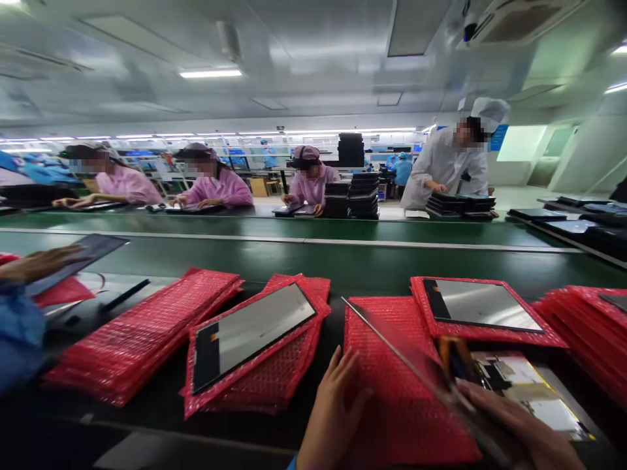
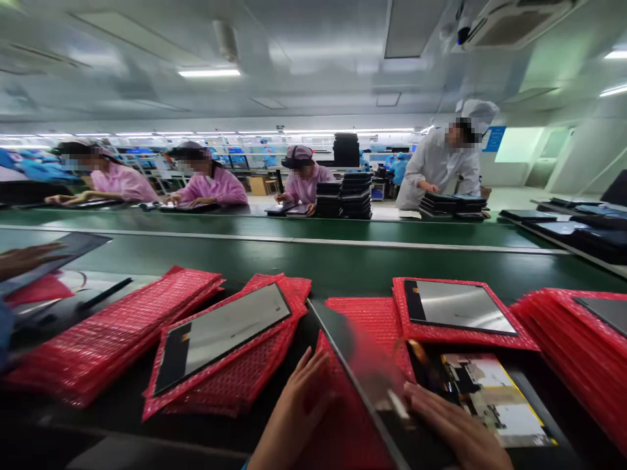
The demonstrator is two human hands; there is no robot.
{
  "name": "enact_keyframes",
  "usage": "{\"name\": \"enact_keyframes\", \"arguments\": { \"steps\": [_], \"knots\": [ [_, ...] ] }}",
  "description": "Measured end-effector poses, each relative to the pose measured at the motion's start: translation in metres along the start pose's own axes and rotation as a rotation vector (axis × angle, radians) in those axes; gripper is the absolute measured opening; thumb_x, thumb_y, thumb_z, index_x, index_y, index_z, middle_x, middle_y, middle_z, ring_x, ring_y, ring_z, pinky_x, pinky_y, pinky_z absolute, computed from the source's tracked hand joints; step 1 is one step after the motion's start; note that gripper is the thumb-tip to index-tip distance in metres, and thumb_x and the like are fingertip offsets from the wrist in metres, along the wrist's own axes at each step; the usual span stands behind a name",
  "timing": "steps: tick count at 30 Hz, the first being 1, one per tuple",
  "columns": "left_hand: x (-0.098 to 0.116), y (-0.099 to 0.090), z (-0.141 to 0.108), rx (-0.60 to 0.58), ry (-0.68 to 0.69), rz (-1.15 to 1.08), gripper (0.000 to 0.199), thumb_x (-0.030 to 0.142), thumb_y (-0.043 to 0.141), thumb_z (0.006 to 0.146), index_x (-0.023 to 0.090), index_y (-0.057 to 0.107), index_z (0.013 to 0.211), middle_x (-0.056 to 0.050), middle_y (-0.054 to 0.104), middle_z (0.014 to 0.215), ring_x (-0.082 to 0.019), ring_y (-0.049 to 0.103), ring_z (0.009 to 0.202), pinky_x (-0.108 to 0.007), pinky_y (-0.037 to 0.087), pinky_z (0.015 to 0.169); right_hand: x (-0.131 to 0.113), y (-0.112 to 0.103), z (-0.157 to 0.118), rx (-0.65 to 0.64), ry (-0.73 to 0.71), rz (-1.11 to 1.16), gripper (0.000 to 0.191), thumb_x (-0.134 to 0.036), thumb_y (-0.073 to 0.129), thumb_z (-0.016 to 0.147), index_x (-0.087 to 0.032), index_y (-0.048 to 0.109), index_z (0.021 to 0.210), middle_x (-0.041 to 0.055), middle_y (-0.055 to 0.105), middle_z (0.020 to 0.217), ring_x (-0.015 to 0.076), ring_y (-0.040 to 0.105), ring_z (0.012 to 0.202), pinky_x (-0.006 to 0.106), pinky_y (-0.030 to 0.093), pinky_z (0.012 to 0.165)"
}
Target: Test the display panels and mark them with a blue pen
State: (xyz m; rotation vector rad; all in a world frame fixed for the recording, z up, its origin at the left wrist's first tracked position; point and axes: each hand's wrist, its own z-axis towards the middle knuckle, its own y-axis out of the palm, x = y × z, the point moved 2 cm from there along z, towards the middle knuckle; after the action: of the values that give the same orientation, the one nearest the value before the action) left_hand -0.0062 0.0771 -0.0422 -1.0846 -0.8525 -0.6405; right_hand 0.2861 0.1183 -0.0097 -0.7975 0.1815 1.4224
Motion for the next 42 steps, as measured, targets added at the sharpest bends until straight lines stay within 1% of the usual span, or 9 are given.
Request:
{"name": "enact_keyframes", "arguments": {
  "steps": [4,9,13,15,20,27,34,38,42],
  "knots": [
    [-0.008,0.007,-0.001,-0.107,0.050,0.238,0.049,0.025,0.052,0.087,0.020,0.057,0.135,-0.011,0.044,0.150,-0.030,0.031,0.145,-0.057,0.030,0.117,-0.001,0.024,0.023,-0.255,-0.584,-0.346,0.040,-0.019,0.026,0.110,-0.016,0.046,0.145,0.0049,0.061,0.129,0.0189,0.056,0.119,0.028,0.038,0.110],
    [-0.006,-0.003,0.000,-0.101,0.045,0.171,0.051,0.024,0.048,0.088,0.014,0.054,0.137,-0.014,0.048,0.148,-0.028,0.040,0.141,-0.053,0.030,0.118,0.023,0.047,0.011,-0.422,-0.625,-0.538,0.045,-0.009,0.020,0.108,-0.010,0.043,0.146,0.0038,0.051,0.139,0.0175,0.041,0.133,0.032,0.015,0.118],
    [0.019,-0.024,0.010,-0.135,-0.002,0.051,0.045,0.032,0.048,0.090,0.014,0.058,0.130,-0.014,0.063,0.134,-0.025,0.058,0.124,-0.043,0.043,0.110,0.011,0.044,0.012,-0.554,-0.383,-0.345,0.052,-0.052,0.034,0.108,-0.013,0.052,0.138,0.0100,0.053,0.138,0.0230,0.050,0.127,0.030,0.043,0.107],
    [0.034,-0.026,0.026,-0.288,-0.025,0.026,0.047,0.032,0.043,0.092,0.011,0.054,0.133,-0.014,0.070,0.117,-0.021,0.070,0.099,-0.034,0.054,0.091,0.000,0.048,0.021,-0.605,-0.120,-0.230,0.036,-0.044,0.053,0.103,-0.018,0.061,0.126,0.0096,0.066,0.118,0.0250,0.064,0.106,0.031,0.056,0.087],
    [0.044,-0.005,0.092,-0.605,0.018,0.125,0.063,0.028,0.072,0.072,0.009,0.057,0.131,-0.003,0.072,0.074,-0.018,0.066,0.065,-0.026,0.049,0.063,-0.009,0.086,0.042,-0.831,0.545,-0.110,0.030,0.003,0.073,0.075,-0.015,0.063,0.096,-0.0058,0.060,0.061,0.0172,0.060,0.059,0.023,0.041,0.053],
    [0.039,0.027,0.100,-0.760,0.144,0.094,0.074,0.029,0.078,0.065,0.014,0.056,0.134,-0.003,0.068,0.082,-0.018,0.061,0.071,-0.026,0.044,0.067,0.002,0.102,0.052,-0.887,0.645,-0.108,0.030,0.003,0.079,0.067,-0.014,0.064,0.086,-0.0054,0.060,0.062,0.0153,0.060,0.057,0.019,0.035,0.046],
    [0.038,0.028,0.085,-0.701,0.147,-0.024,0.068,0.023,0.073,0.068,0.013,0.056,0.133,0.001,0.061,0.079,-0.015,0.052,0.070,-0.027,0.041,0.068,-0.014,0.095,0.030,-0.822,0.466,-0.256,0.029,0.001,0.074,0.072,-0.016,0.065,0.094,-0.0002,0.067,0.072,0.0247,0.066,0.070,0.028,0.044,0.060],
    [0.031,0.032,0.089,-0.703,0.075,-0.146,0.073,0.023,0.074,0.067,0.012,0.052,0.135,0.003,0.058,0.077,-0.013,0.051,0.066,-0.024,0.041,0.062,-0.006,0.055,0.005,-0.283,0.065,-0.483,0.016,-0.021,0.043,0.102,-0.019,0.058,0.108,0.0055,0.069,0.091,0.0226,0.068,0.075,0.031,0.051,0.065],
    [0.025,0.037,0.090,-0.684,0.015,-0.248,0.070,0.022,0.071,0.068,0.015,0.050,0.135,0.005,0.058,0.076,-0.010,0.054,0.060,-0.022,0.043,0.058,0.033,0.020,-0.023,-0.054,0.148,-1.010,0.059,-0.053,0.019,0.108,-0.007,0.044,0.135,0.0152,0.065,0.087,0.0308,0.067,0.071,0.040,0.056,0.059]
  ]
}}
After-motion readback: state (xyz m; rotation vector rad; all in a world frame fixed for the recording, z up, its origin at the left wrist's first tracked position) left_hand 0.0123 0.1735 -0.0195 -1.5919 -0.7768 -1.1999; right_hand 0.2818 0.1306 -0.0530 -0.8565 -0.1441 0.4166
